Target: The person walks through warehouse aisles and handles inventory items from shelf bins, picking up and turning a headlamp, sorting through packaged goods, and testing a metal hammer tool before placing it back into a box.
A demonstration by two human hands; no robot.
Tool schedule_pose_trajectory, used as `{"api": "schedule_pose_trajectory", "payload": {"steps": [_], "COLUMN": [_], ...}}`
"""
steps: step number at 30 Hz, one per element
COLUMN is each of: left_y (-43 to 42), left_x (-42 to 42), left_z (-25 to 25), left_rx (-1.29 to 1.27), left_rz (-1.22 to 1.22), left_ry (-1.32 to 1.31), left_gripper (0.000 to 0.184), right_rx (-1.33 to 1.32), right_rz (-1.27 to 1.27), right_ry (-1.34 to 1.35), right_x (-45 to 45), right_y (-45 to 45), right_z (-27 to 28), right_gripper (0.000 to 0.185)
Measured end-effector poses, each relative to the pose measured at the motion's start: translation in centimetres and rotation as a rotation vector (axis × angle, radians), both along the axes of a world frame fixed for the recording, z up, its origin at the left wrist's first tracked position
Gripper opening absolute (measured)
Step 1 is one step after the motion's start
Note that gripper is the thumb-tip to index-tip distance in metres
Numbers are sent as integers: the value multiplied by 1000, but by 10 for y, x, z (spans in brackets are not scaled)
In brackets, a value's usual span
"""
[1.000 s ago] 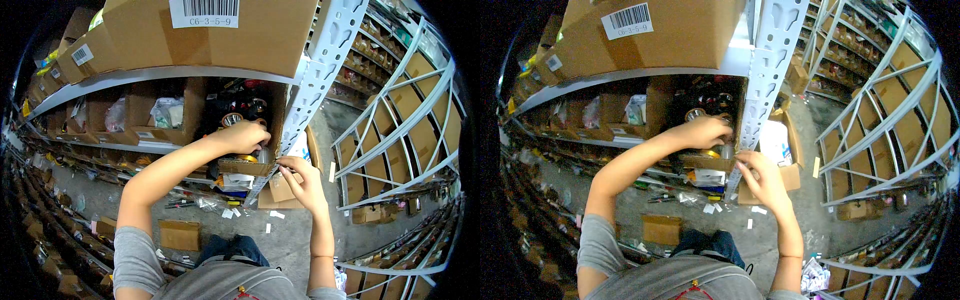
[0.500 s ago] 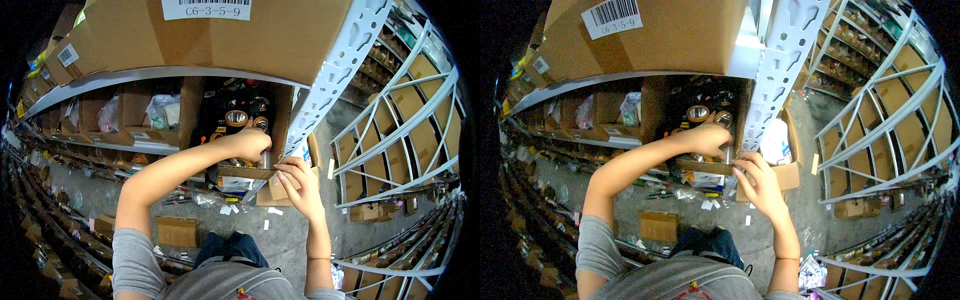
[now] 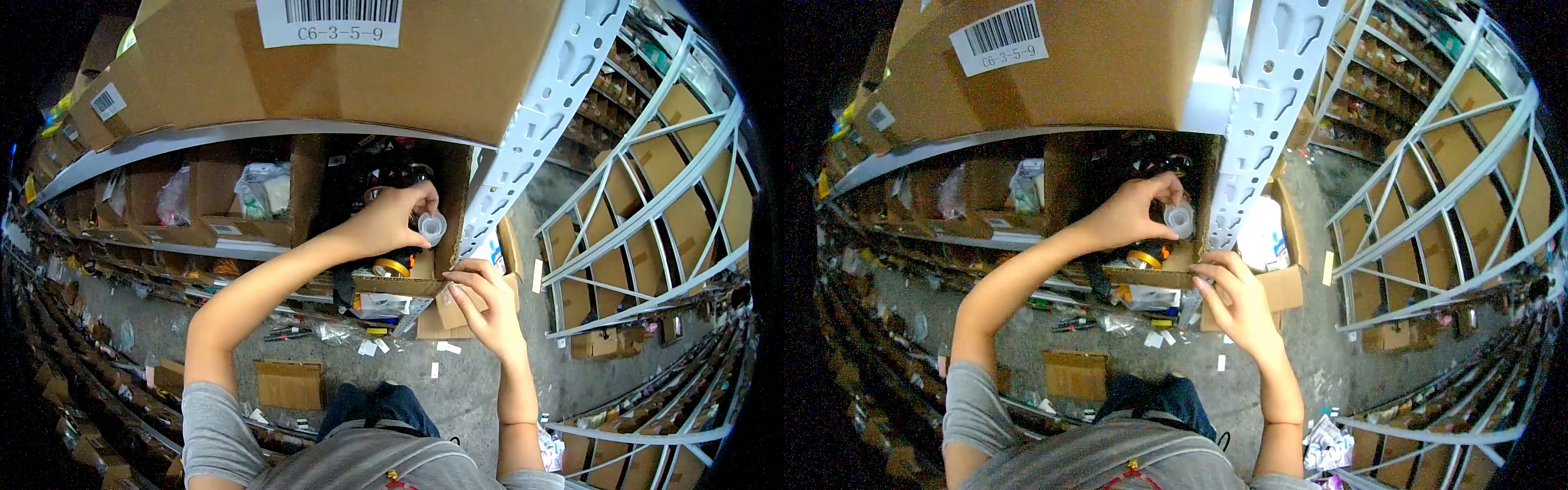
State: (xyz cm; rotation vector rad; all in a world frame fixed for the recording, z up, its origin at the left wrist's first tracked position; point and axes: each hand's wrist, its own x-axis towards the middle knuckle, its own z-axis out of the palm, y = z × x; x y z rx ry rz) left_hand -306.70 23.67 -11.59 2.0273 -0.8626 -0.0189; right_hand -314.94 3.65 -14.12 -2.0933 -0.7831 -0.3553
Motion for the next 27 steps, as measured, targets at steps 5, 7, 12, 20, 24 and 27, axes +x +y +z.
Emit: {"api": "schedule_pose_trajectory", "payload": {"steps": [5,7,12,20,24,27], "left_y": [-8,-9,-11,-4,17,31], "left_x": [-13,-14,-15,-21,-45,-81], "left_z": [2,1,-9,-27,-21,-14], "left_rx": [100,155,374,444,285,286], "left_rz": [-34,-48,-121,-99,-32,61], "left_ry": [-94,-140,-54,-429,-507,-602], "left_gripper": [41,38,36,21,17,16], "right_rx": [6,7,5,18,5,15], "right_rz": [-13,-18,-24,-56,-49,-19], "right_ry": [15,13,12,10,6,83], "right_x": [-2,-3,-6,-9,-11,-12], "right_y": [2,2,2,4,3,3], "right_z": [2,2,2,-3,-3,-5], "right_gripper": [16,16,16,15,15,16]}}
